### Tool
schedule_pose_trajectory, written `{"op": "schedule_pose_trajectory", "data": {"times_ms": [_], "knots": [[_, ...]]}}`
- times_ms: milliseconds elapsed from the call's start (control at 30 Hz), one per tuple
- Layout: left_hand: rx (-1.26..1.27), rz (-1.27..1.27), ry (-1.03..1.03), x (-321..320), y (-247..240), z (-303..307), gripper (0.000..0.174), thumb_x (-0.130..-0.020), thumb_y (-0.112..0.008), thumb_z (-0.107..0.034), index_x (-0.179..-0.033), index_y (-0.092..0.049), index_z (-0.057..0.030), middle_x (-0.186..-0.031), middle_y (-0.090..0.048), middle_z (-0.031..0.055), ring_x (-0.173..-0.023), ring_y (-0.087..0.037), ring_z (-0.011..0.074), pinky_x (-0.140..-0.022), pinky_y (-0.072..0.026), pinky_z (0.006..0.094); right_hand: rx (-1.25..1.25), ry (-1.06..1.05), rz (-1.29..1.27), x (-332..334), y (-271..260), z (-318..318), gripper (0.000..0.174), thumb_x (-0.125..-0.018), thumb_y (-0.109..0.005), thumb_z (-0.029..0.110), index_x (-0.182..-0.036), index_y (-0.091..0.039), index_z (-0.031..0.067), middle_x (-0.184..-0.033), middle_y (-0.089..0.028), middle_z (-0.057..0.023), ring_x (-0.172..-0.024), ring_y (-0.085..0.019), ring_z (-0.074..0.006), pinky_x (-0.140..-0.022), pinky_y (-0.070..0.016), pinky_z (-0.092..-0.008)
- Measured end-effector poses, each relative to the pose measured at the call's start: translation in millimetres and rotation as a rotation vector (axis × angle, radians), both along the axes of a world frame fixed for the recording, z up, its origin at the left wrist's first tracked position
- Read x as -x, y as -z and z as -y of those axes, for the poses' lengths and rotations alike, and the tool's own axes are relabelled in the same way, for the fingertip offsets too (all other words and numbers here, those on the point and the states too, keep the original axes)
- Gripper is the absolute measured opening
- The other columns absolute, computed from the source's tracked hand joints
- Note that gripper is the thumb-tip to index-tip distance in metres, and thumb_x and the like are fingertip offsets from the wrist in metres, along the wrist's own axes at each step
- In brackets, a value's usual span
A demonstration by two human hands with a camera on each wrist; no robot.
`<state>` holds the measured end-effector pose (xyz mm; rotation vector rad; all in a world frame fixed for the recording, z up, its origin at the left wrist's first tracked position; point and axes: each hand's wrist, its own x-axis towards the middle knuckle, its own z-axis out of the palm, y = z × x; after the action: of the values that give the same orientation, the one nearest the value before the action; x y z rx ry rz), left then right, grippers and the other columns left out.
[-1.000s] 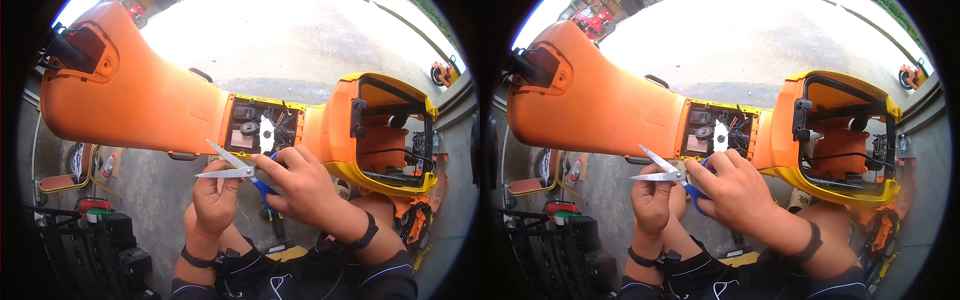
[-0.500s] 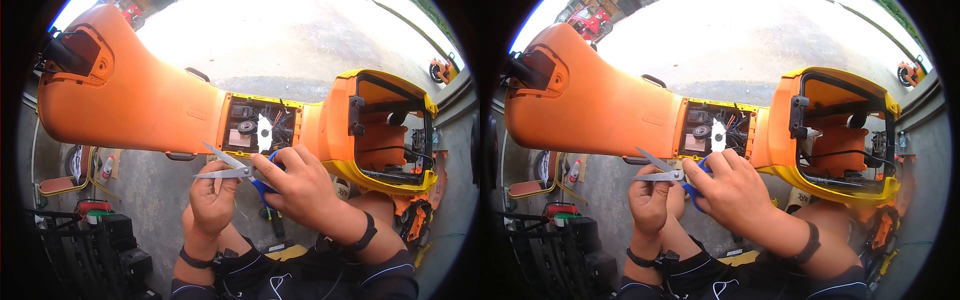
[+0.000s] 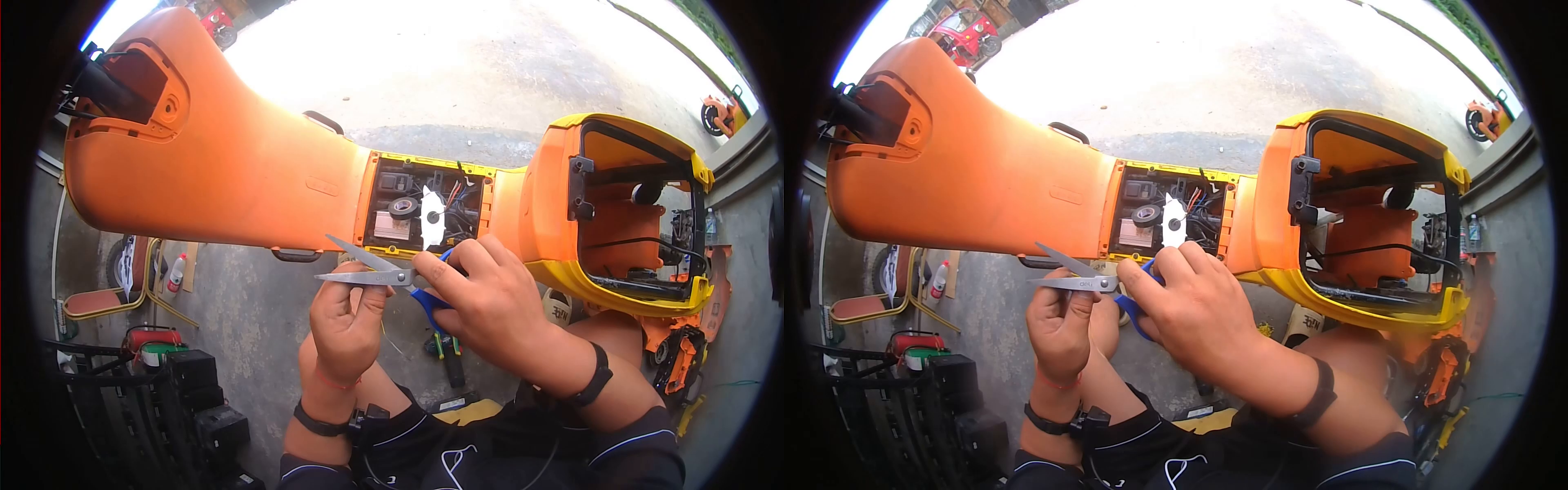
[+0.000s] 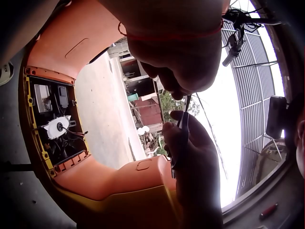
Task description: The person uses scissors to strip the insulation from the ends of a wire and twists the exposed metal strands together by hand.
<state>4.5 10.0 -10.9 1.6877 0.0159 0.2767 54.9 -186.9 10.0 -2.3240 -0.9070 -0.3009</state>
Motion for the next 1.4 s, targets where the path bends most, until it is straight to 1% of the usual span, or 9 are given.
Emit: {"op": "schedule_pose_trajectory", "data": {"times_ms": [167, 267, 333, 367, 433, 467, 533, 700, 1400], "knots": [[0.008, 0.023, -0.002, -1, -2, 2, 0.013, -0.103, -0.061, -0.004, -0.111, -0.063, 0.0047, -0.101, -0.066, 0.0069, -0.089, -0.061, 0.0130, -0.081, -0.0509, 0.0273, -0.055, 0.009, 0.010, -2, 4, -1, 0.054, -0.066, -0.080, 0.009, -0.118, -0.067, 0.0153, -0.081, -0.052, -0.0044, -0.078, -0.055, -0.0259, -0.068, -0.0478, -0.0396], [0.037, -0.019, 0.004, -1, 0, 7, 0.012, -0.102, -0.062, -0.005, -0.110, -0.064, 0.0038, -0.100, -0.066, 0.0058, -0.089, -0.061, 0.0113, -0.079, -0.0506, 0.0259, -0.082, 0.010, 0.012, -5, 12, 0, 0.050, -0.071, -0.080, 0.009, -0.119, -0.068, 0.0127, -0.080, -0.058, -0.0061, -0.073, -0.059, -0.0242, -0.063, -0.0483, -0.0357], [0.013, -0.041, 0.032, 1, 1, 5, 0.012, -0.104, -0.060, -0.006, -0.111, -0.062, 0.0037, -0.098, -0.065, 0.0049, -0.088, -0.060, 0.0101, -0.078, -0.0497, 0.0244, -0.318, 0.058, -0.304, -10, 14, 0, 0.040, -0.077, -0.079, 0.013, -0.114, -0.066, 0.0060, -0.083, -0.063, -0.0120, -0.077, -0.065, -0.0279, -0.069, -0.0529, -0.0398], [-0.010, -0.062, 0.061, 1, 2, 4, 0.013, -0.105, -0.058, -0.008, -0.111, -0.061, 0.0035, -0.096, -0.065, 0.0040, -0.087, -0.060, 0.0090, -0.077, -0.0489, 0.0229, -0.316, 0.060, -0.304, -15, 10, 2, 0.040, -0.077, -0.079, 0.013, -0.114, -0.066, 0.0060, -0.083, -0.063, -0.0120, -0.077, -0.065, -0.0279, -0.069, -0.0529, -0.0398], [0.068, -0.090, 0.060, 1, 1, 5, 0.013, -0.104, -0.060, -0.008, -0.112, -0.062, 0.0024, -0.097, -0.065, 0.0037, -0.087, -0.059, 0.0088, -0.077, -0.0488, 0.0231, -0.477, 0.129, -0.709, -25, -4, 7, 0.042, -0.082, -0.078, 0.015, -0.119, -0.065, 0.0023, -0.090, -0.069, -0.0150, -0.081, -0.068, -0.0245, -0.073, -0.0543, -0.0357], [0.143, -0.116, 0.058, 0, 1, 5, 0.014, -0.104, -0.061, -0.009, -0.113, -0.062, 0.0013, -0.098, -0.065, 0.0035, -0.088, -0.059, 0.0086, -0.077, -0.0488, 0.0234, -0.476, 0.129, -0.709, -26, -4, 9, 0.042, -0.082, -0.078, 0.015, -0.119, -0.065, 0.0023, -0.090, -0.069, -0.0150, -0.081, -0.068, -0.0245, -0.073, -0.0543, -0.0357], [0.205, -0.121, 0.072, -2, -2, 5, 0.015, -0.105, -0.061, -0.011, -0.113, -0.062, 0.0009, -0.097, -0.065, 0.0032, -0.088, -0.059, 0.0086, -0.078, -0.0484, 0.0238, -0.448, 0.086, -0.736, -27, -4, 11, 0.044, -0.086, -0.081, 0.020, -0.124, -0.064, 0.0029, -0.088, -0.068, -0.0051, -0.074, -0.061, -0.0137, -0.070, -0.0502, -0.0278], [0.376, -0.153, 0.125, -5, -1, 1, 0.018, -0.106, -0.059, -0.016, -0.115, -0.062, 0.0002, -0.097, -0.064, 0.0028, -0.090, -0.058, 0.0091, -0.083, -0.0478, 0.0259, -0.185, -0.048, -0.422, -16, 6, 15, 0.050, -0.080, -0.083, 0.019, -0.124, -0.064, 0.0044, -0.104, -0.067, -0.0154, -0.097, -0.065, -0.0314, -0.085, -0.0521, -0.0399], [0.279, -0.032, 0.084, -3, -2, 8, 0.025, -0.102, -0.065, -0.008, -0.122, -0.060, 0.0051, -0.108, -0.068, 0.0078, -0.099, -0.064, 0.0127, -0.087, -0.0516, 0.0280, -0.062, 0.000, -0.072, 4, -5, 8, 0.056, -0.071, -0.079, 0.016, -0.123, -0.063, 0.0069, -0.090, -0.056, -0.0104, -0.086, -0.057, -0.0292, -0.074, -0.0505, -0.0391]]}}
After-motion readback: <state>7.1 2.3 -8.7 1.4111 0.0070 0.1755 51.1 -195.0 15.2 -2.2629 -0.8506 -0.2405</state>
